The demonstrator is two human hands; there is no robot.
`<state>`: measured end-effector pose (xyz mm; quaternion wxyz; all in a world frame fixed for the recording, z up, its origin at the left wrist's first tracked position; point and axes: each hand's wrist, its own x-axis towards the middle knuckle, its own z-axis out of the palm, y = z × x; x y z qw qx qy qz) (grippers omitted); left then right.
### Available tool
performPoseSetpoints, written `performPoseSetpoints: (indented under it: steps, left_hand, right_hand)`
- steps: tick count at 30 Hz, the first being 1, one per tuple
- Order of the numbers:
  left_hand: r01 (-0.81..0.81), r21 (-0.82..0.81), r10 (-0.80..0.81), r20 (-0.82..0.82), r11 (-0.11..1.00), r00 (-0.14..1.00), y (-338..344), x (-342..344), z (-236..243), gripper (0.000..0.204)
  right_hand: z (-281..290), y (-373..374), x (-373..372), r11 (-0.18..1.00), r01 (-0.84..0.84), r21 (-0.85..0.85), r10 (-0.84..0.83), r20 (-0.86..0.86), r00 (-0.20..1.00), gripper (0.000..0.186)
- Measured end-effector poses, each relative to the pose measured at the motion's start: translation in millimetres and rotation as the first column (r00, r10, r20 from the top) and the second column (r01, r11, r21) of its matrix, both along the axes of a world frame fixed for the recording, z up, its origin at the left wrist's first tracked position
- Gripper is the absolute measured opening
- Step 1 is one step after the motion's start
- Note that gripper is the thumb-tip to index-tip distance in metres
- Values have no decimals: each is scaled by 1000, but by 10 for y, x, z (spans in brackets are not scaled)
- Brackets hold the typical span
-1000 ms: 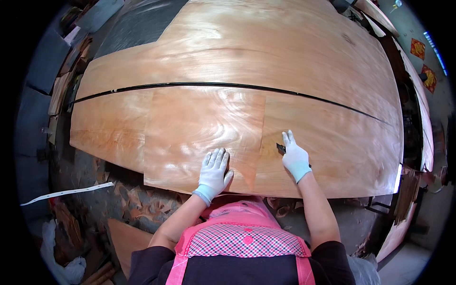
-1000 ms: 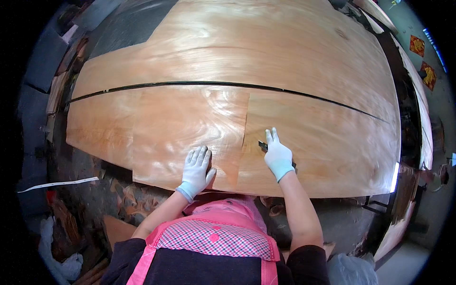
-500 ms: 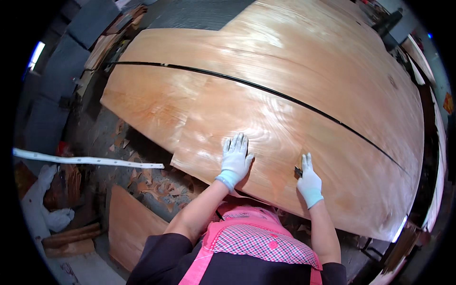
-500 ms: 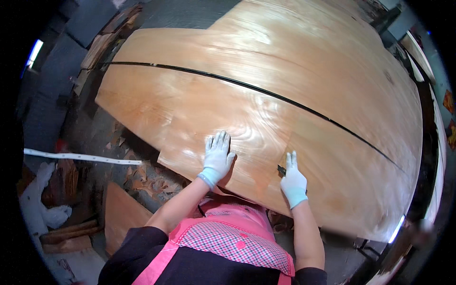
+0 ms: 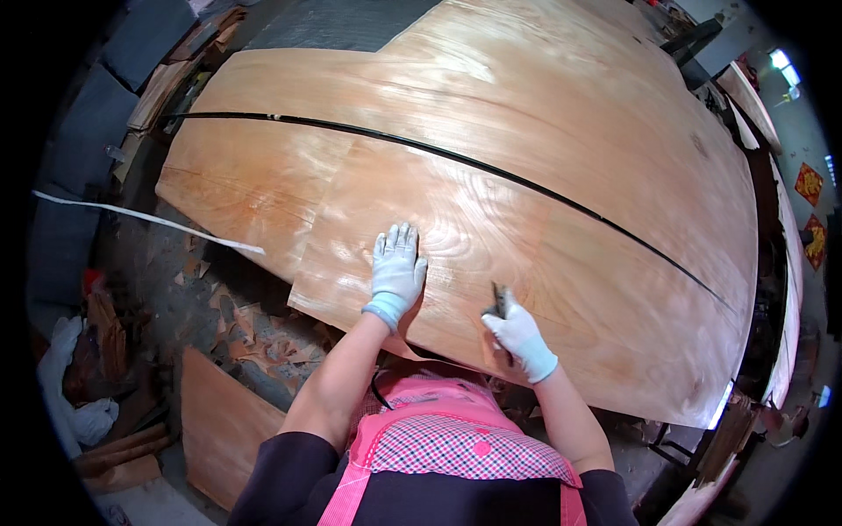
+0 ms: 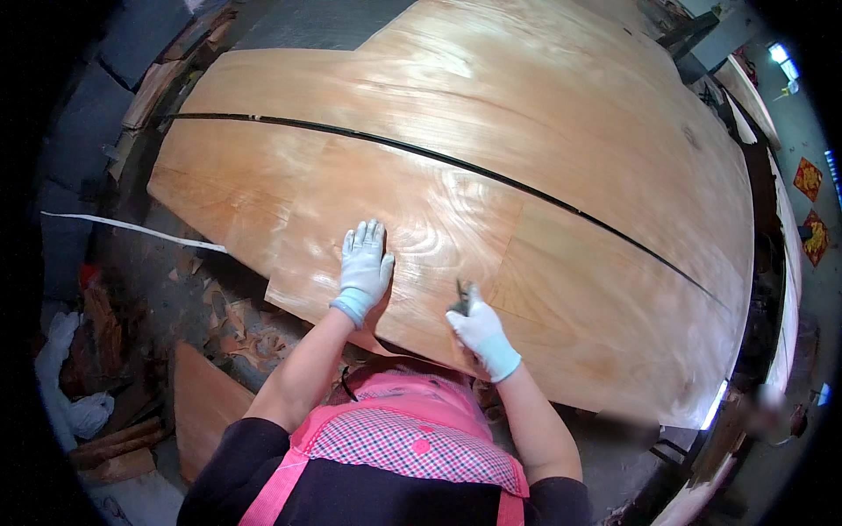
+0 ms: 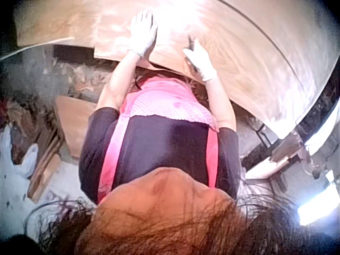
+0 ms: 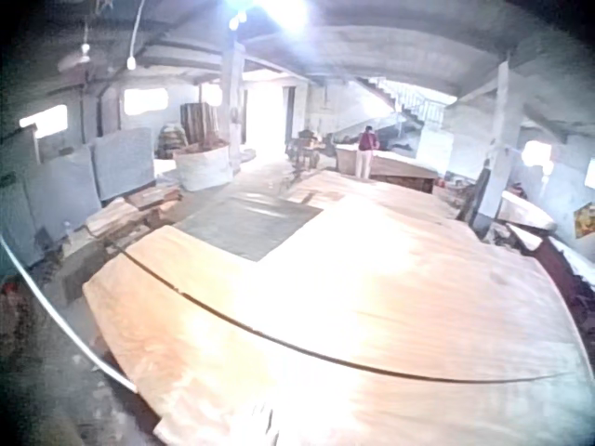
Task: The person uses a utility knife to trim and cut thin wood veneer sheets, applies adhesive strips to the edges, and moves large sheets of wood across a metal table in a workshop.
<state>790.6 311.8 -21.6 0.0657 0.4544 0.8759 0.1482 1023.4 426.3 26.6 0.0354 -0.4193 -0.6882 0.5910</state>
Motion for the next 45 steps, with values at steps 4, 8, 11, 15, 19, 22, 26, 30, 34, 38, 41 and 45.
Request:
performPoseSetpoints:
  steps: [4, 8, 11, 15, 19, 22, 26, 30, 34, 38, 41, 45]
  left_hand:
    - [-10, 92, 11, -18, 996, 1000, -8, -14, -74, 63]
    - [-47, 130, 46, 4, 990, 999, -26, -46, -117, 63]
    - [-37, 122, 36, 13, 992, 999, -38, -62, -108, 63]
    - [-3, 16, 4, -36, 1000, 999, -31, -47, -58, 62]
    - [12, -68, -16, -49, 998, 999, 5, -30, 10, 63]
    - [-8, -21, 7, -31, 1000, 999, 8, 19, 56, 77]
    - [-12, -104, 5, -67, 994, 998, 20, 45, 89, 95]
    - [-9, -122, 2, -55, 992, 999, 26, 38, 102, 96]
    - [-22, -92, 21, -7, 996, 1000, 30, 23, 145, 101]
    - [-99, -40, 102, 80, 994, 992, 52, 8, 222, 112]
    - [-168, -21, 169, 166, 986, 971, 70, -2, 244, 118]
    - [-153, -7, 151, 186, 988, 971, 68, -28, 209, 118]
  right_hand:
    - [99, -160, -278, 973, -159, -169, 162, 5, 987, 66]
    - [60, -305, -696, 743, -550, 382, 409, 391, 824, 67]
    - [-47, -345, -983, 696, -562, 447, 451, 336, 827, 69]
    - [-112, -356, -1183, 668, -586, 459, 445, 384, 809, 75]
    - [45, -356, -715, 630, -702, 331, 517, 496, 698, 76]
    - [163, -243, -346, 551, -789, 270, 575, 562, 594, 77]
    - [382, 289, -149, 258, -926, 275, 631, 678, 377, 78]
    - [771, 1191, 50, -11, -960, 282, 645, 735, 208, 60]
    - [890, 1601, -38, -167, -860, 482, 679, 689, 254, 61]
    - [537, 1198, -688, 29, -769, 639, 744, 499, 443, 63]
    - [389, 1014, -1209, -74, -786, 614, 717, 581, 386, 54]
    - [266, 848, -1602, -235, -736, 635, 759, 593, 269, 65]
